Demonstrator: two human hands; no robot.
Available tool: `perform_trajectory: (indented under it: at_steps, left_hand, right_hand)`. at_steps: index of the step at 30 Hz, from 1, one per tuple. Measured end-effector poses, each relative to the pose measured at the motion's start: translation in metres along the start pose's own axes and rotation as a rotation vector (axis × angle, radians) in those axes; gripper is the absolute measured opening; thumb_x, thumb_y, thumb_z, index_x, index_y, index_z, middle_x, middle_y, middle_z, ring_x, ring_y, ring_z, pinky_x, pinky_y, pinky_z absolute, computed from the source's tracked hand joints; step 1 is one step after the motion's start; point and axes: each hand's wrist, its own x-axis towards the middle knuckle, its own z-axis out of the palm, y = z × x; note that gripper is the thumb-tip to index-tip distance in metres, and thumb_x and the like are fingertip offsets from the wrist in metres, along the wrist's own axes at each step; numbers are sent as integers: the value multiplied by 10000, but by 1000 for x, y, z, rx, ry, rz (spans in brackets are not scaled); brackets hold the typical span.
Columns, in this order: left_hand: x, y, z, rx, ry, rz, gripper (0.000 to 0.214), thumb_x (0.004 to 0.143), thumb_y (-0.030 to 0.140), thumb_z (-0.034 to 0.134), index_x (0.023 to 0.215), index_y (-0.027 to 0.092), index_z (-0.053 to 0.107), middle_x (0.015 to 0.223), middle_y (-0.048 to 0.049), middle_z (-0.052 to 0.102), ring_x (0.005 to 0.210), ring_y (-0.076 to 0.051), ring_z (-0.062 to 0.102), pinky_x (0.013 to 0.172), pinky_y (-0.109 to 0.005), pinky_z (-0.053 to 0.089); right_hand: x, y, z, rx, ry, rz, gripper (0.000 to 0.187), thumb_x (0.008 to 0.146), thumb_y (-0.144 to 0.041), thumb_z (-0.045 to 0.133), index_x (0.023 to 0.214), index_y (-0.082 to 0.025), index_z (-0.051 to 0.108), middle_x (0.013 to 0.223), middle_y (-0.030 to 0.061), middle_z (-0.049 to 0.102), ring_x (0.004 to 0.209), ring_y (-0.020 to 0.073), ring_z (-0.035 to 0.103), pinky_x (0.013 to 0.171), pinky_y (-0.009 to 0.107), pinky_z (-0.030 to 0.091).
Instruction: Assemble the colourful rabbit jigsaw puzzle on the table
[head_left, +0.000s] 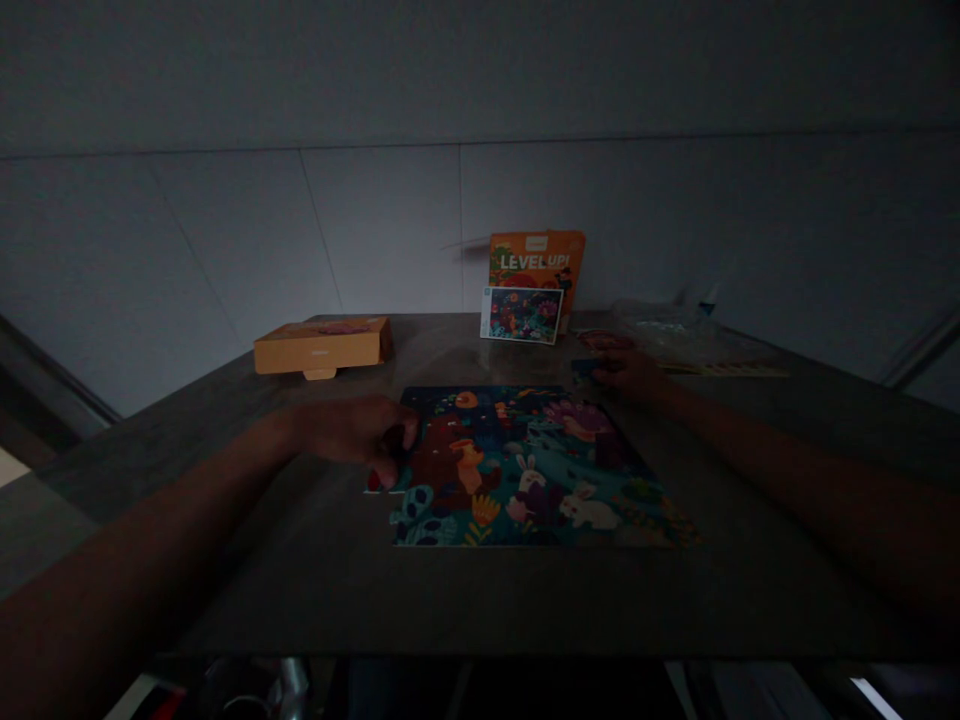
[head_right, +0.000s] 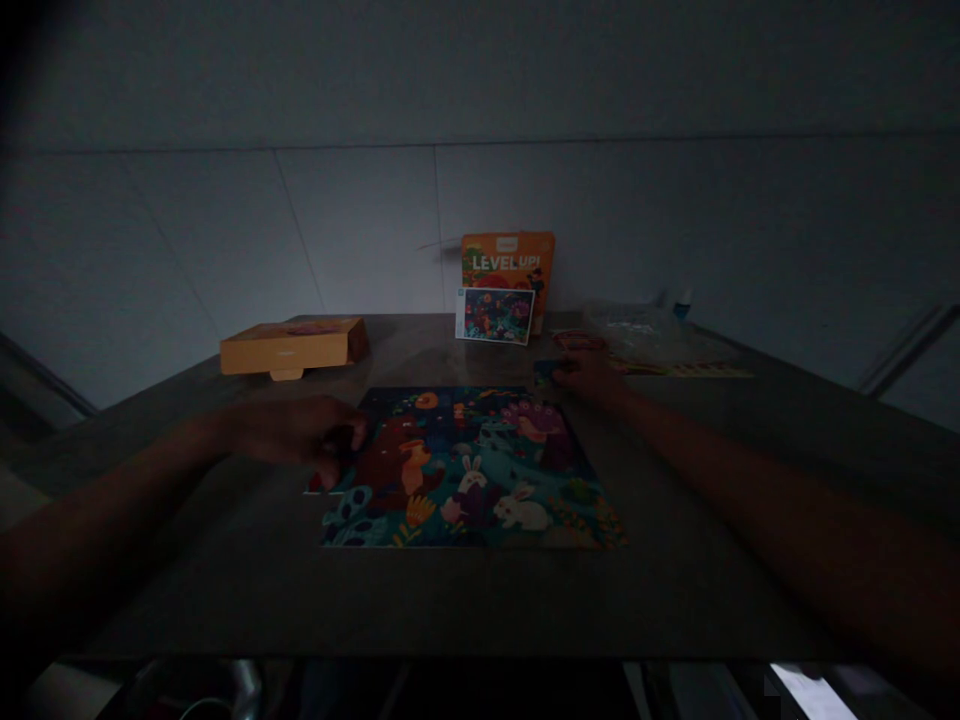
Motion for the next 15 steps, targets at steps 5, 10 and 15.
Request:
perform_trajectory:
  at_steps: [5,10,15]
  left_hand:
    - [1,-1,1,-26,26,-9,265,701,257,753,894,156,603,723,23,605,660,-145,562,561,-238,359]
    - [12,-4,9,43,131,55,315,778,406,756,891,149,613,776,-17,637,700,-173,594,592,-256,397]
    - [25,17,29,156,426,342,411,938,508,584,1146,157,633,1150,-120,626,1049,-255,612,870,-351,503]
  right_hand:
    - [-2,-8,-2,-21,-138,-1,145,749,-312,631,753,-177,682,756,35,673,733,210,631,652,298,453]
    - [-1,-12,-5,-66,-204,14,202,722,-343,654,619,-173,619,657,14,613,648,174,585,581,270,373]
    - [-5,-17,-5,-75,-215,29,227,749,-348,679,890,-173,710,765,29,677,722,191,631,624,267,433]
